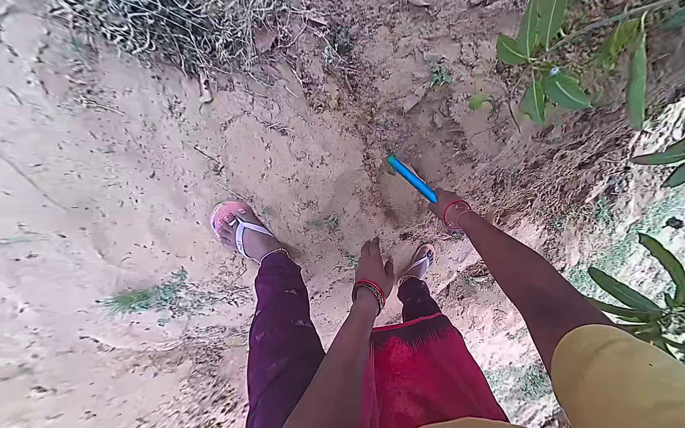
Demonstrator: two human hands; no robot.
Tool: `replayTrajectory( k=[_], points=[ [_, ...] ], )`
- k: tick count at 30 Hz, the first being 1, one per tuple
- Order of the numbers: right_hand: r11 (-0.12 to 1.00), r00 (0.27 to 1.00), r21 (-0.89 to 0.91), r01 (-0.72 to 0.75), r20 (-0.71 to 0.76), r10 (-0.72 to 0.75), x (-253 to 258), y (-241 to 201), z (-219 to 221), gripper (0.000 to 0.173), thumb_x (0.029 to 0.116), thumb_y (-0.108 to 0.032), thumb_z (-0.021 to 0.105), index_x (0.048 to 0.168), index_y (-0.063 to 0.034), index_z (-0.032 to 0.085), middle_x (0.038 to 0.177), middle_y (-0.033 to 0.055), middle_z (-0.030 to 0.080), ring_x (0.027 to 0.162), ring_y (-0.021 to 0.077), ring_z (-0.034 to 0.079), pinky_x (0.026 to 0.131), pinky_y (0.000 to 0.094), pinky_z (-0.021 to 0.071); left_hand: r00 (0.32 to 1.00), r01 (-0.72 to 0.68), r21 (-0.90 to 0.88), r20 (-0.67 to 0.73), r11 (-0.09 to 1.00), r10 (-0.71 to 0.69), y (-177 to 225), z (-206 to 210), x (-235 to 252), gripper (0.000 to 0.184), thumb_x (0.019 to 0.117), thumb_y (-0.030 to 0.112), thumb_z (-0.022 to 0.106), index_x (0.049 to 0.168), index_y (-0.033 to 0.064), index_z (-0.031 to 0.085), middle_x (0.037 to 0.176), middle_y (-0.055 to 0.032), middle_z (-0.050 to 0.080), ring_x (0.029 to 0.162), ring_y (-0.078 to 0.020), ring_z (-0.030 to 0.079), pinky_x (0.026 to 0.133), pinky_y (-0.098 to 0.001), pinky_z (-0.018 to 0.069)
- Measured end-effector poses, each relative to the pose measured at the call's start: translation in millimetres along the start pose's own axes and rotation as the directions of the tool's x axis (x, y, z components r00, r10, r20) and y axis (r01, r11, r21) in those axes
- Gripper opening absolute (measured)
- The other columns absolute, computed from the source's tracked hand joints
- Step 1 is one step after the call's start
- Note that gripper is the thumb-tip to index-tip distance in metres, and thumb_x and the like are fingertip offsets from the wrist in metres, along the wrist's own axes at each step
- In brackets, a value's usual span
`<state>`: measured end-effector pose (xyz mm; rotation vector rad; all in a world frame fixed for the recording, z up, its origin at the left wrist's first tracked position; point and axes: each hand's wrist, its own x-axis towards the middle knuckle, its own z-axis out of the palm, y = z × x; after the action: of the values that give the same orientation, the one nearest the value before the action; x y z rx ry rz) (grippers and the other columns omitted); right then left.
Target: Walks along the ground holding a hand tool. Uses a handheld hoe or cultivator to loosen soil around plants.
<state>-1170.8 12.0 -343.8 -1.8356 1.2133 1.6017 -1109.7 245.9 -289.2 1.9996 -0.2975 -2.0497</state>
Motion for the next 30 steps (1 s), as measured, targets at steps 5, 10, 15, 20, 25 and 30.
replayTrajectory(
  k=[5,10,15,20,25,30],
  points=[
    [0.985,0.986,-0.155,-0.079,-0.157,0.054,-102.2,50.2,-44.5,0.039,0.1065,-0.029,0.054,0.137,-0.0040,0.052,0.112,0.0273,0.069,0.107,0.0465,0.068,0.086,0.0654,0.0522,0.992,-0.033,0.002,-0.126,0.999,0.033,7.9,-16.9,-9.8,0.067,0.1048,0.019,0.056,0.160,0.0007,0.024,0.165,-0.0271,0.025,0.144,-0.0426,0.042,0.116,-0.0507,0.0389],
    [0.985,0.839,-0.059,-0.165,-0.532,0.109,-176.8,148.9,-124.8,0.044,0.1060,-0.028,0.057,0.135,0.0048,0.054,0.106,0.0341,0.068,0.103,0.0539,0.067,0.087,0.0701,0.0487,0.976,-0.048,0.030,-0.211,0.998,0.054,-7.8,-31.8,-23.8,0.066,0.1046,0.017,0.056,0.160,-0.0004,0.025,0.164,-0.0304,0.024,0.145,-0.0468,0.039,0.117,-0.0551,0.0367],
    [0.972,0.456,0.178,-0.154,-0.860,0.229,-191.1,228.1,-196.4,0.047,0.1071,-0.027,0.052,0.137,0.0084,0.051,0.114,0.0393,0.065,0.109,0.0584,0.064,0.091,0.0731,0.0458,0.909,-0.189,-0.060,-0.389,0.980,0.151,-64.9,-12.8,-48.1,0.058,0.1028,0.007,0.055,0.156,-0.0040,0.034,0.158,-0.0339,0.034,0.136,-0.0496,0.049,0.112,-0.0569,0.0415],
    [0.898,0.144,0.430,-0.092,-0.887,0.440,-220.1,202.5,-254.3,0.055,0.1086,-0.040,0.046,0.149,-0.0020,0.047,0.128,0.0284,0.066,0.121,0.0452,0.064,0.102,0.0617,0.0470,0.576,-0.496,-0.134,-0.790,0.858,0.210,-103.2,-4.1,-95.9,0.048,0.0983,0.005,0.047,0.141,-0.0157,0.047,0.134,-0.0400,0.055,0.109,-0.0475,0.066,0.096,-0.0522,0.0536],
    [0.793,-0.001,0.592,0.141,-0.801,0.598,-243.6,141.5,-297.7,0.062,0.1078,-0.036,0.049,0.160,-0.0067,0.031,0.136,0.0188,0.065,0.125,0.0311,0.065,0.106,0.0445,0.0496,0.342,-0.558,0.010,-0.908,0.830,0.241,-154.0,-42.9,-171.1,0.053,0.0999,0.019,0.047,0.135,-0.0206,0.048,0.128,-0.0452,0.055,0.098,-0.0437,0.068,0.089,-0.0454,0.0553],
    [0.761,0.188,0.642,0.096,-0.762,0.619,-265.4,74.2,-231.8,0.061,0.1071,-0.033,0.051,0.159,-0.0055,0.034,0.134,0.0262,0.064,0.125,0.0399,0.063,0.106,0.0538,0.0480,0.861,-0.303,-0.045,-0.441,0.952,0.253,-176.4,-90.1,-241.0,0.073,0.0903,0.037,0.065,0.143,-0.0111,0.049,0.144,-0.0352,0.050,0.134,-0.0519,0.050,0.110,-0.0655,0.0387]
  ],
)
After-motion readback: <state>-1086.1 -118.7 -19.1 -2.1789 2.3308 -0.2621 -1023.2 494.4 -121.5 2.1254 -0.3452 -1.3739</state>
